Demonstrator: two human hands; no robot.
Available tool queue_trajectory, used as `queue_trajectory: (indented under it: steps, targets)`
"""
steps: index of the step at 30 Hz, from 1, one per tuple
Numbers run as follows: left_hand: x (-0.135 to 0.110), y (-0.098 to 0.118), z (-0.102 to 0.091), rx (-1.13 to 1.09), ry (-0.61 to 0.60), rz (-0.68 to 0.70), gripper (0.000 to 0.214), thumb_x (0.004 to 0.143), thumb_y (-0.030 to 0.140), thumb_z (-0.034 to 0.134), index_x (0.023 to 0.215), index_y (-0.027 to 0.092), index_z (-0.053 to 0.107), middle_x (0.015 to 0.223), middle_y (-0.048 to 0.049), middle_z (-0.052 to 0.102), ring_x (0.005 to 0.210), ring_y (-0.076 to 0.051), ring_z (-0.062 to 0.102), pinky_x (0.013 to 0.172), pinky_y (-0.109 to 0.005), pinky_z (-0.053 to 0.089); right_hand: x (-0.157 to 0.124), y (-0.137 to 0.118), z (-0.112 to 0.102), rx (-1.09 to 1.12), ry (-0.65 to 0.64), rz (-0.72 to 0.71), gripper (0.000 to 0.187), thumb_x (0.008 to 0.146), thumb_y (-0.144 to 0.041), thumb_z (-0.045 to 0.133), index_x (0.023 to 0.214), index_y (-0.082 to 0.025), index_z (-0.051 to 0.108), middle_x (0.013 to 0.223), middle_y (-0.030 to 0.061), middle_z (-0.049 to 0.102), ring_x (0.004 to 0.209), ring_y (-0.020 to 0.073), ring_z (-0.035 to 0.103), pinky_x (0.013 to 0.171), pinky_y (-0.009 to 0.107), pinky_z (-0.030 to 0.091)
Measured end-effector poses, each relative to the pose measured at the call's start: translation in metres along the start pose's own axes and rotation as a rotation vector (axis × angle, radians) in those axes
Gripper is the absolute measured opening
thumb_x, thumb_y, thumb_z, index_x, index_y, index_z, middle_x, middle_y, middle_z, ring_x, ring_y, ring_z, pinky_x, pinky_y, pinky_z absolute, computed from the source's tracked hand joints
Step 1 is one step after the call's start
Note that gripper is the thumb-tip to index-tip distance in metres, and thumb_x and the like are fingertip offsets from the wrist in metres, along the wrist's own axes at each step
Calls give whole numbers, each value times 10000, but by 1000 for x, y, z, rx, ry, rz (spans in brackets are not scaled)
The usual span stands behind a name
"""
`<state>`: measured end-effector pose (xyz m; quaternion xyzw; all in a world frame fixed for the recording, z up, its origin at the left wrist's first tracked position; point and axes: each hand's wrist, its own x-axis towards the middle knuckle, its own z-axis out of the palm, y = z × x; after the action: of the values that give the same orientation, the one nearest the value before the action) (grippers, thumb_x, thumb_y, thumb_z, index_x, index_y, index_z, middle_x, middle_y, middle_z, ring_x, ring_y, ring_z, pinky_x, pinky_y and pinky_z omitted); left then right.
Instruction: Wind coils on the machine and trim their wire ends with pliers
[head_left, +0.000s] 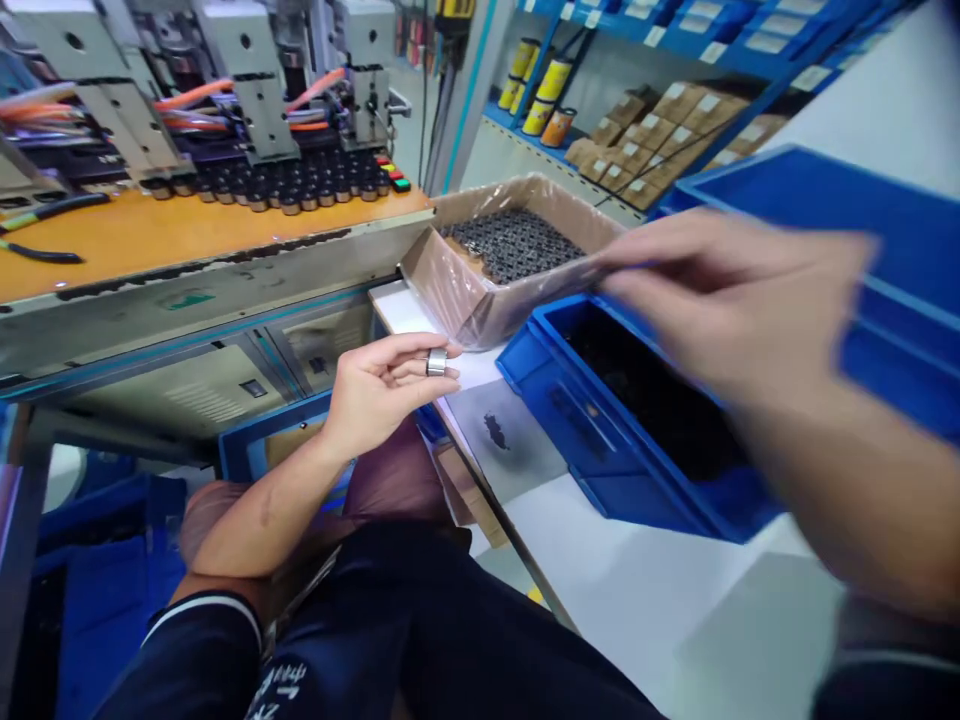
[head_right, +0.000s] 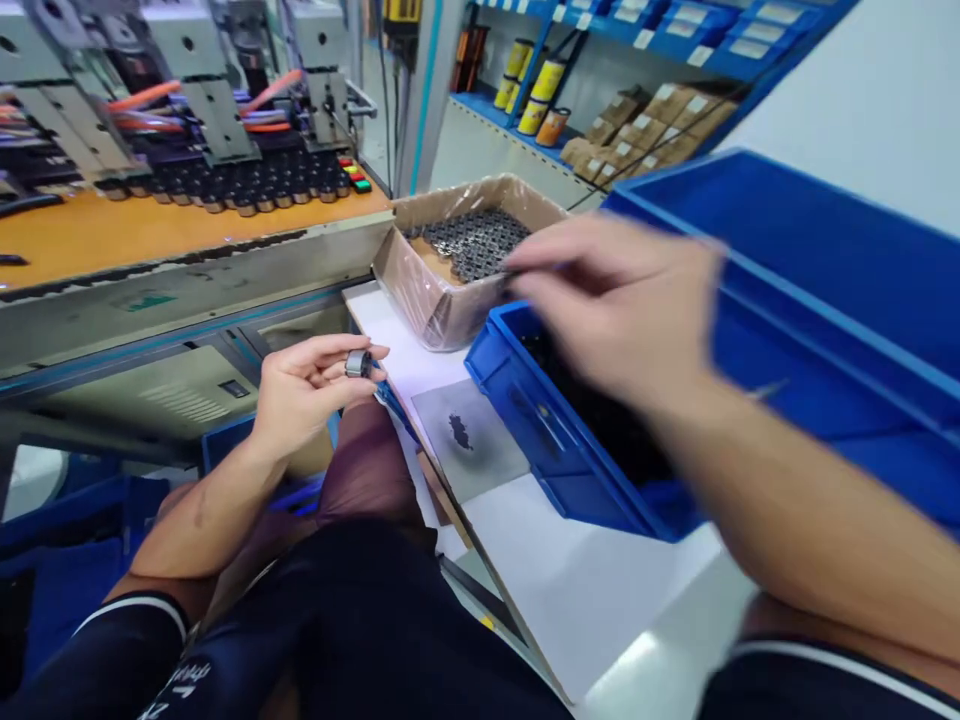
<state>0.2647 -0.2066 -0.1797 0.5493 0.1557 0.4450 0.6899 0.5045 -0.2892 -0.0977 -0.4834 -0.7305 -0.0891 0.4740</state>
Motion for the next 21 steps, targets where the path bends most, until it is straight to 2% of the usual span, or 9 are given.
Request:
queue_trajectory:
  steps: [3,5,7,13,18,21]
  targets:
    - [-2,-3,10,2,-30,13,413,585,72,878,957,215,773,918,-27,804,805,-171,769,759,-231,634,-17,-19,32,211,-126,-3,116,878,-92,649,914,-170,728,895,83,696,844,170,654,751,326,537]
    - [-4,-6,13,20,-45,11,442,557,81,896,961,217,777,888,-21,806,793,-177,769,750,-233,638,-28,-27,51,350,-156,20,115,901,-122,630,963,-170,713,909,75,660,853,164,633,752,333,539]
    - [-4,-11,16,33,-46,-2,453,538,103,910,957,215,780,849,-15,805,764,-179,768,733,-241,643,-36,-28,61,421,-161,46,124,904,-134,635,1002,-172,701,913,68,641,860,163,625,760,336,537]
    - [-1,-22,24,6,-61,-43,400,585,101,886,952,225,783,865,-11,802,775,-161,764,732,-221,636,-44,-17,58,396,-60,34,78,900,-161,640,974,-169,662,900,70,662,856,178,637,757,341,543]
    - [1,-18,24,81,-17,-11,426,574,103,893,966,230,783,853,-13,803,773,-173,767,734,-232,638,-43,-12,54,273,-166,-107,199,904,-168,607,1101,-184,624,1003,98,663,939,203,638,807,385,554]
    - [0,-15,23,128,4,3,441,555,127,908,964,233,785,840,-10,803,766,-183,769,731,-246,643,-43,-9,54,165,-147,-180,219,906,-155,601,1114,-218,619,984,80,670,910,205,641,783,399,555]
